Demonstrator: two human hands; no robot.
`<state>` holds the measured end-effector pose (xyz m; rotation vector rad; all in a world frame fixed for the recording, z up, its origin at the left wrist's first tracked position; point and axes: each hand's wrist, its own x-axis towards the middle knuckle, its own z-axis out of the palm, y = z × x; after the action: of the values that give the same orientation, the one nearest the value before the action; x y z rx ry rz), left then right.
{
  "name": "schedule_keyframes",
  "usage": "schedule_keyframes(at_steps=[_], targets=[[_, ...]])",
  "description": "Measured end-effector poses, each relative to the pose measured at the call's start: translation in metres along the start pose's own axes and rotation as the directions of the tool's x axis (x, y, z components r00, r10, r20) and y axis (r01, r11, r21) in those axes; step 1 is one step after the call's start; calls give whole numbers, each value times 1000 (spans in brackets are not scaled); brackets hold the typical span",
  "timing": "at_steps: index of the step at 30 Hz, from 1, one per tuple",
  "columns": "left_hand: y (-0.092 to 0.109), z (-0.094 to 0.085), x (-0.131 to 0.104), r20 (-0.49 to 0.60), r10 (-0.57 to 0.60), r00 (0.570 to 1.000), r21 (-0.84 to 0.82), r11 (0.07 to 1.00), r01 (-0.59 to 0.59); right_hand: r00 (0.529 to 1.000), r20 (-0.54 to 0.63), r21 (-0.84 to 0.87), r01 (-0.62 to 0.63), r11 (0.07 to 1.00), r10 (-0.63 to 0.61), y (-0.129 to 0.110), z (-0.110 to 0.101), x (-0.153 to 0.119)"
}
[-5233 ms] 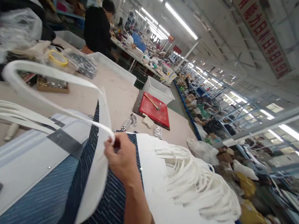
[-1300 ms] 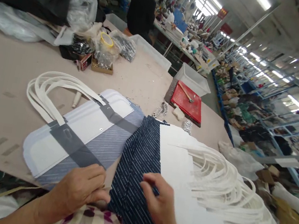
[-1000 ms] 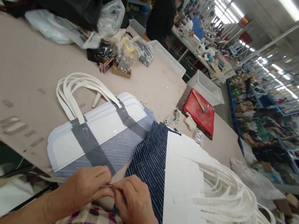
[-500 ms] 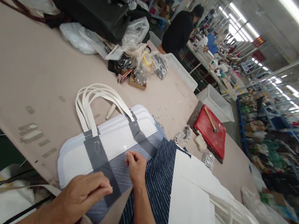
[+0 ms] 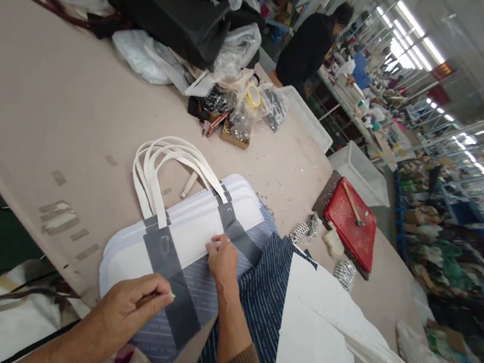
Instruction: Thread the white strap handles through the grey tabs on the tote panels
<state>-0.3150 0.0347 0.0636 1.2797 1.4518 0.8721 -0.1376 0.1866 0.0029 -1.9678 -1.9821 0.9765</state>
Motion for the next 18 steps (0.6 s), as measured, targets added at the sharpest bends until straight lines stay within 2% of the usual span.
schedule_keyframes(at_steps=[3, 6, 8, 11, 14, 16, 18], targets=[[-2, -3, 1, -10, 22, 1000, -15, 1000, -22, 997, -43, -134, -75, 988, 70, 13, -14, 6], [-3, -7, -2, -13, 26, 1000, -32, 999, -26, 995, -71, -50, -73, 996, 69, 22, -24, 11], [-1, -10, -6, -3, 27, 1000, -42, 999, -27, 996, -81, -2, -38, 999, 38, 15, -22, 10], [7, -13, -13, 27, 64, 998, -55, 997, -62, 984, -85, 41, 158, 987, -155, -22, -3, 3], [15, -12, -19, 21, 153, 988, -50, 987, -152, 927, -26, -33, 373, 927, -374, -74, 26, -5], [20, -11, -22, 0, 218, 976, -28, 976, -217, 924, 46, -162, 381, 910, -379, -104, 43, -8], [23, -11, -25, -24, 275, 961, 6, 961, -275, 941, 95, -280, 338, 899, -324, -124, 55, -7]])
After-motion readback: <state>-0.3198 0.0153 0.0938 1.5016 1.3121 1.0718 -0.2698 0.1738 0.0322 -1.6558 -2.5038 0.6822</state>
